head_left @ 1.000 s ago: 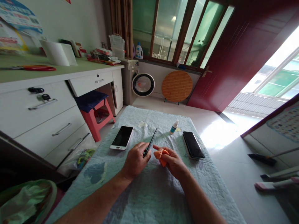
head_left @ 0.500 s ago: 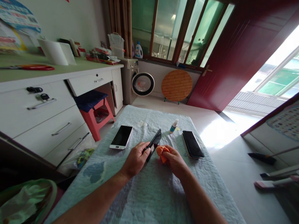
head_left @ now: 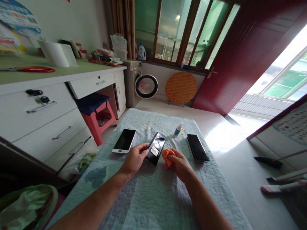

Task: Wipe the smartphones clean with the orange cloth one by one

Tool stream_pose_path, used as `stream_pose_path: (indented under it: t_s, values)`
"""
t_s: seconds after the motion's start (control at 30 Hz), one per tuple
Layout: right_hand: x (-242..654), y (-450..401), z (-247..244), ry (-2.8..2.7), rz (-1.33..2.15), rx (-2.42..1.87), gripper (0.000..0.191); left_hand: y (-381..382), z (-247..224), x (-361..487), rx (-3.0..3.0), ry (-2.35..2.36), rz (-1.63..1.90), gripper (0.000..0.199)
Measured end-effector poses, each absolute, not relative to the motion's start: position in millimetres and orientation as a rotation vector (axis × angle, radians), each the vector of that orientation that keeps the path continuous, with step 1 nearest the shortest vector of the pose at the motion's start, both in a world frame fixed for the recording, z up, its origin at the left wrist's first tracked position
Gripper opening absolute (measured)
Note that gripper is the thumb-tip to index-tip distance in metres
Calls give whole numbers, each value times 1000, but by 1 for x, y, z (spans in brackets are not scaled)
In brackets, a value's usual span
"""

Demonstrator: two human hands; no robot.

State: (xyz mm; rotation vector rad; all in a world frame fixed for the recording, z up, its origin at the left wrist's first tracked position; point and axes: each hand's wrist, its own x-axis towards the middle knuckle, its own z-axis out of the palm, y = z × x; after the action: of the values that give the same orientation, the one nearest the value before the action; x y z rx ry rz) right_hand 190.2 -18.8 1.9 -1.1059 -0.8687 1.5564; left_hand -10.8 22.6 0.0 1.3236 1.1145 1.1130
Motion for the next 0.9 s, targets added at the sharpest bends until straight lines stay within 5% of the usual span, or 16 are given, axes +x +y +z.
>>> stream_pose_path:
  t_s: [0.9]
  values:
    - [207,-16,14,-987,1359,-1348,24,9,-16,4,1482,1160,847,49]
